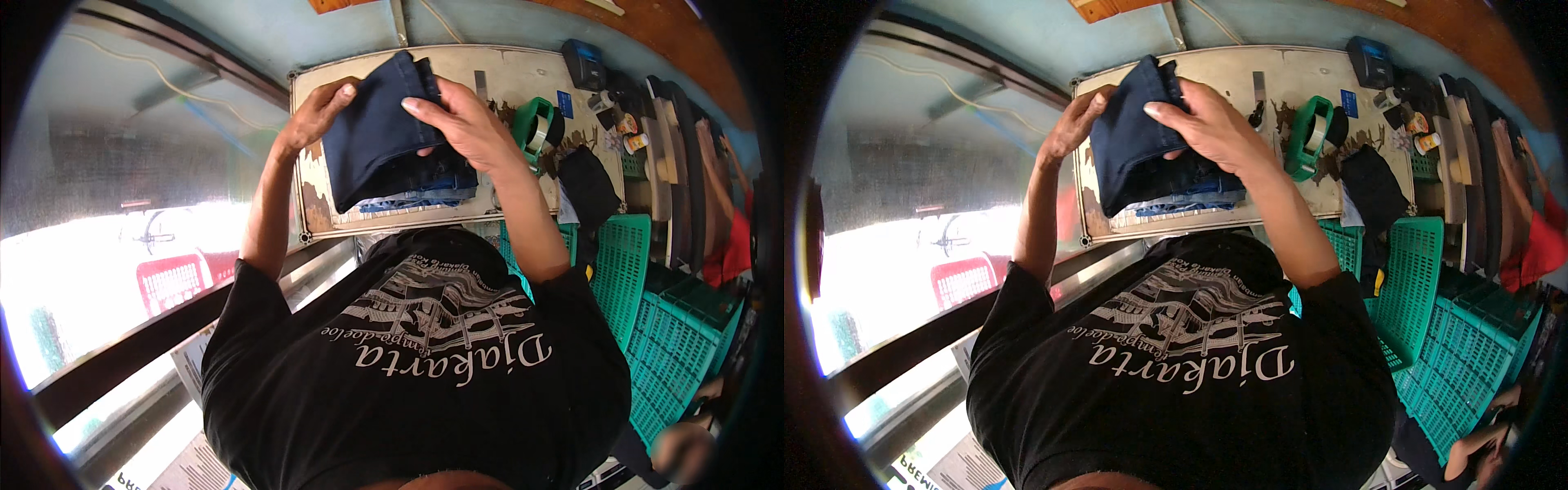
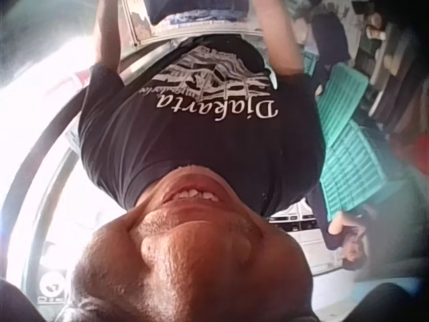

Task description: The person sorts folded laundry from a green basket, sprays fabric with a bottle, and stacks the items on a work surface.

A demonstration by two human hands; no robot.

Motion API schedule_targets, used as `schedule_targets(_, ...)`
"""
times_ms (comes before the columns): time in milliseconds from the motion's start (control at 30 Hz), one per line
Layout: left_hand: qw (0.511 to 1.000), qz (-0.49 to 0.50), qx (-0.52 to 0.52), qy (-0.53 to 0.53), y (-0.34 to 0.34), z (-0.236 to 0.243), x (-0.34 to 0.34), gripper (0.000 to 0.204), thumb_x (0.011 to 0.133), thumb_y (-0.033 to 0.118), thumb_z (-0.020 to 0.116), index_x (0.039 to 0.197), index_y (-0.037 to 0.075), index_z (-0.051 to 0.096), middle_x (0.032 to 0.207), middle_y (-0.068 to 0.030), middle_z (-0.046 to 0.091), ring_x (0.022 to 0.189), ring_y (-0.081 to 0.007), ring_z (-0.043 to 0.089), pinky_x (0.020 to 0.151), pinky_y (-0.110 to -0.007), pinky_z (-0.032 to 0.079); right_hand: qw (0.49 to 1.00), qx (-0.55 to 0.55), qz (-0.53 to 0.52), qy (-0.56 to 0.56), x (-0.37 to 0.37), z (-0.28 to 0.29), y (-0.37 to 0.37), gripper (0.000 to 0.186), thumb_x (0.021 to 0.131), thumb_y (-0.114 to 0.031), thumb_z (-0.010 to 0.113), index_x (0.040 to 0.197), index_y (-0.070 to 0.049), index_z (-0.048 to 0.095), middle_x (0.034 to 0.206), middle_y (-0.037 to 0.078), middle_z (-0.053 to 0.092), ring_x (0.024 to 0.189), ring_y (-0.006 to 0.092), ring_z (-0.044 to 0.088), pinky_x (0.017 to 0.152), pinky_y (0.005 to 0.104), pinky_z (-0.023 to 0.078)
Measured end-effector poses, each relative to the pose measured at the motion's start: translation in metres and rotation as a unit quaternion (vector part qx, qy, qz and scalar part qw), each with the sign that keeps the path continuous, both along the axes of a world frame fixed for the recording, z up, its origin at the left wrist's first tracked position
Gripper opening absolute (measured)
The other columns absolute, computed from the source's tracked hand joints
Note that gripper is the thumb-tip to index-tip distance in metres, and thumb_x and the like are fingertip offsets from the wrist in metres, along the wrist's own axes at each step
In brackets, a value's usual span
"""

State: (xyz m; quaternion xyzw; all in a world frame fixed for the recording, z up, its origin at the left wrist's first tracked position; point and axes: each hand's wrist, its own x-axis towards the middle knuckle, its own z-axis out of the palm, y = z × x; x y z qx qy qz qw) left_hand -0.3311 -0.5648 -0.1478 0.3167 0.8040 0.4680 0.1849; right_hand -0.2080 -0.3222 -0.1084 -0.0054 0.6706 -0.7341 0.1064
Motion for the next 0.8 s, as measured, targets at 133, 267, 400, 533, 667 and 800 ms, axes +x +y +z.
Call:
schedule_targets(133, 0.995, 0.024, 0.051, -0.085, -0.013, -0.007, -0.013, 0.057, 0.102, 0.049, 0.052, 0.123, -0.003, 0.059, 0.110, -0.0071, 0.062, 0.108, -0.0159, 0.053, 0.099, -0.031, 0.040, 0.995, -0.101, -0.003, -0.008, 0.006, -0.003, -0.006, 0.036, 0.098, -0.029, 0.063, 0.123, -0.003, 0.057, 0.103, 0.003, 0.061, 0.091, 0.0100, 0.059, 0.058, 0.0284, 0.060)
schedule_targets(267, 0.983, -0.133, -0.091, -0.086, -0.006, -0.004, -0.032, 0.039, 0.099, 0.040, 0.061, 0.103, 0.001, 0.062, 0.086, 0.0018, 0.058, 0.086, -0.0083, 0.051, 0.079, -0.025, 0.043, 0.988, -0.120, -0.079, -0.058, 0.027, -0.007, 0.003, 0.047, 0.097, -0.033, 0.064, 0.124, 0.004, 0.054, 0.107, 0.010, 0.064, 0.084, 0.0119, 0.064, 0.052, 0.0266, 0.057)
schedule_targets(400, 0.991, -0.085, -0.031, -0.094, 0.002, 0.005, -0.018, 0.027, 0.092, 0.025, 0.074, 0.085, 0.001, 0.063, 0.072, 0.0053, 0.053, 0.069, -0.0053, 0.044, 0.060, -0.026, 0.038, 0.986, 0.116, -0.083, -0.085, 0.059, -0.032, 0.008, 0.071, 0.092, -0.044, 0.070, 0.123, 0.015, 0.046, 0.093, 0.019, 0.066, 0.059, 0.0162, 0.068, 0.045, 0.0261, 0.051)
schedule_targets(533, 0.993, -0.068, -0.097, 0.008, 0.009, -0.013, -0.009, 0.029, 0.085, 0.024, 0.081, 0.082, 0.000, 0.065, 0.066, 0.0044, 0.054, 0.064, -0.0054, 0.045, 0.059, -0.025, 0.039, 0.969, 0.186, -0.142, -0.083, 0.073, -0.058, -0.002, 0.057, 0.089, -0.034, 0.075, 0.118, 0.009, 0.052, 0.081, 0.012, 0.066, 0.060, 0.0143, 0.066, 0.046, 0.0263, 0.050)
schedule_targets(667, 0.997, -0.036, -0.054, 0.051, 0.012, -0.017, 0.002, 0.028, 0.084, 0.024, 0.081, 0.086, 0.000, 0.067, 0.068, -0.0007, 0.060, 0.066, -0.0075, 0.050, 0.062, -0.027, 0.043, 0.970, 0.155, -0.187, -0.020, 0.073, -0.074, 0.005, 0.045, 0.089, -0.029, 0.076, 0.111, 0.006, 0.056, 0.078, 0.008, 0.064, 0.056, 0.0092, 0.058, 0.044, 0.0238, 0.046)
schedule_targets(800, 0.998, -0.018, -0.061, 0.005, 0.015, -0.014, -0.007, 0.033, 0.083, 0.028, 0.081, 0.089, -0.001, 0.069, 0.073, -0.0061, 0.066, 0.069, -0.0100, 0.056, 0.065, -0.029, 0.047, 0.964, 0.174, -0.192, -0.060, 0.064, -0.074, 0.018, 0.045, 0.084, -0.033, 0.080, 0.100, 0.004, 0.061, 0.078, 0.014, 0.069, 0.066, 0.0225, 0.067, 0.061, 0.0340, 0.052)
